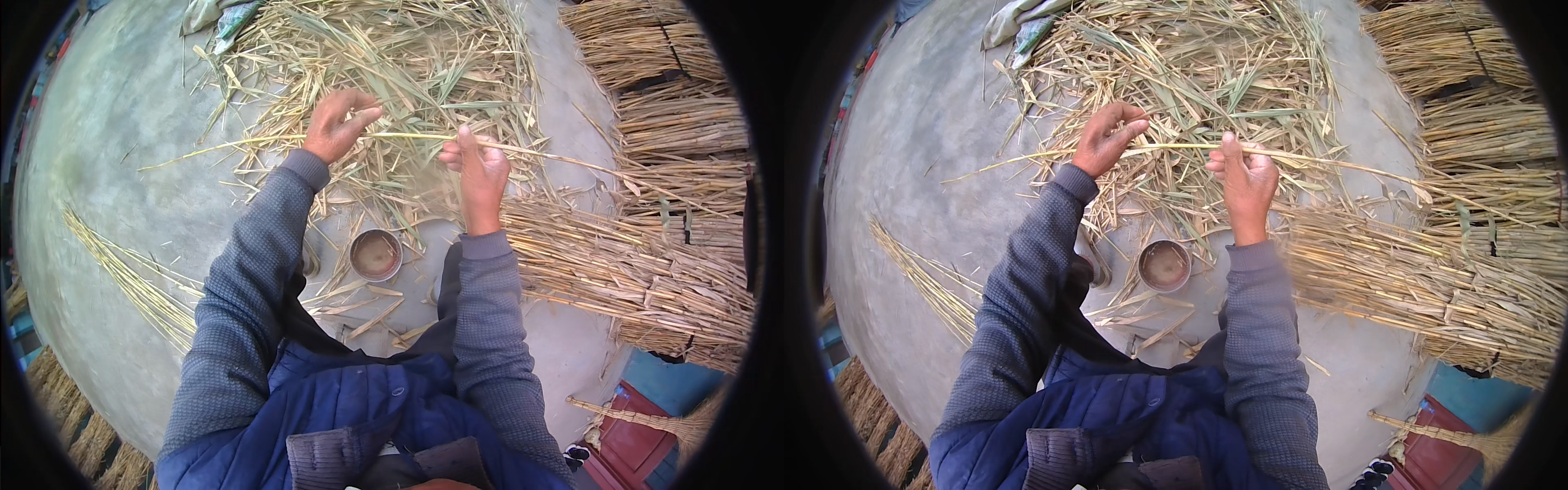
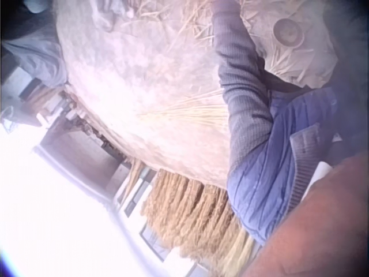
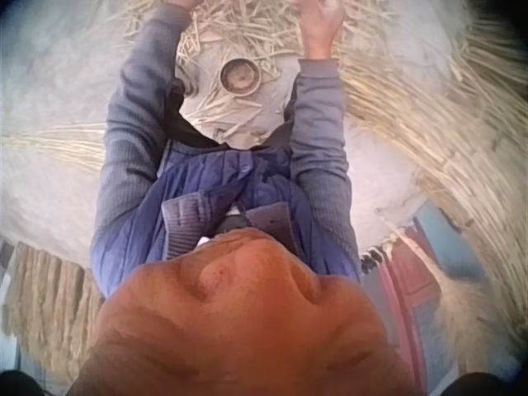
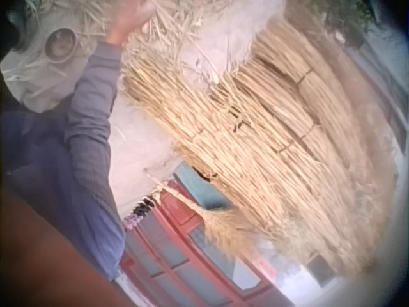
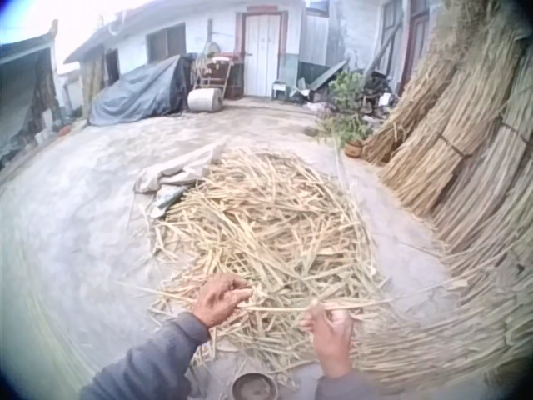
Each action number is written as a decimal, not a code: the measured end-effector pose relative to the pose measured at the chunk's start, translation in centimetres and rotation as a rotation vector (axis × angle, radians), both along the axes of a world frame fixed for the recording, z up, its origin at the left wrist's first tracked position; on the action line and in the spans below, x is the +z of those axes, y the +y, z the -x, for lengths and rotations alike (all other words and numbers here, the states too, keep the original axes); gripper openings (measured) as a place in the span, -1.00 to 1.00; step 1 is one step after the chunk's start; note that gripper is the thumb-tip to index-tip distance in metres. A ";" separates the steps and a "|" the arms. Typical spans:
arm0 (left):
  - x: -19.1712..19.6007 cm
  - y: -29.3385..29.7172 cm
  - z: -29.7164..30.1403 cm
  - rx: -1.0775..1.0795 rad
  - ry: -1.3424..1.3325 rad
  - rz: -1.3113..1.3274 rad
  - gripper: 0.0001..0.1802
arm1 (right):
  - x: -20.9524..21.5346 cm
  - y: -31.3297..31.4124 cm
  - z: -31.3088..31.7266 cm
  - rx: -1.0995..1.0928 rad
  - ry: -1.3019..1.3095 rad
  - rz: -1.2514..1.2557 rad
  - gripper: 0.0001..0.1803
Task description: The person sits on the floor and repeatedly picks up long palm leaves, strips the leafy parts from the central stalk by hand, and places the cleaned stalks into a pile. The process is repeated for multiple leaves throughout the clip.
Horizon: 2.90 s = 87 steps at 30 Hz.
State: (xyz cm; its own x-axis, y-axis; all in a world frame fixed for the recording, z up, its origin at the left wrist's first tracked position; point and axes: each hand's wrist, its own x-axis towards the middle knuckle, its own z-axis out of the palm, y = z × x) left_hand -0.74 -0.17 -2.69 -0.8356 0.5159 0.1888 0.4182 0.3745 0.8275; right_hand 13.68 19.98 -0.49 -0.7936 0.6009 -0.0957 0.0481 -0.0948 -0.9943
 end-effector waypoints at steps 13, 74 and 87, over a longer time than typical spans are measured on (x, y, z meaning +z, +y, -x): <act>2.8 -1.2 0.2 -0.157 0.304 0.180 -0.76 | 0.8 2.8 -1.0 -0.016 0.108 0.131 -0.63; 0.2 2.0 -2.4 -0.174 -0.508 -0.078 -0.72 | 0.2 0.6 -0.7 0.072 0.015 0.306 -0.66; 0.1 -1.1 -0.7 -0.153 -0.668 -0.217 -0.81 | -0.1 1.8 -0.7 0.058 0.050 0.280 -0.63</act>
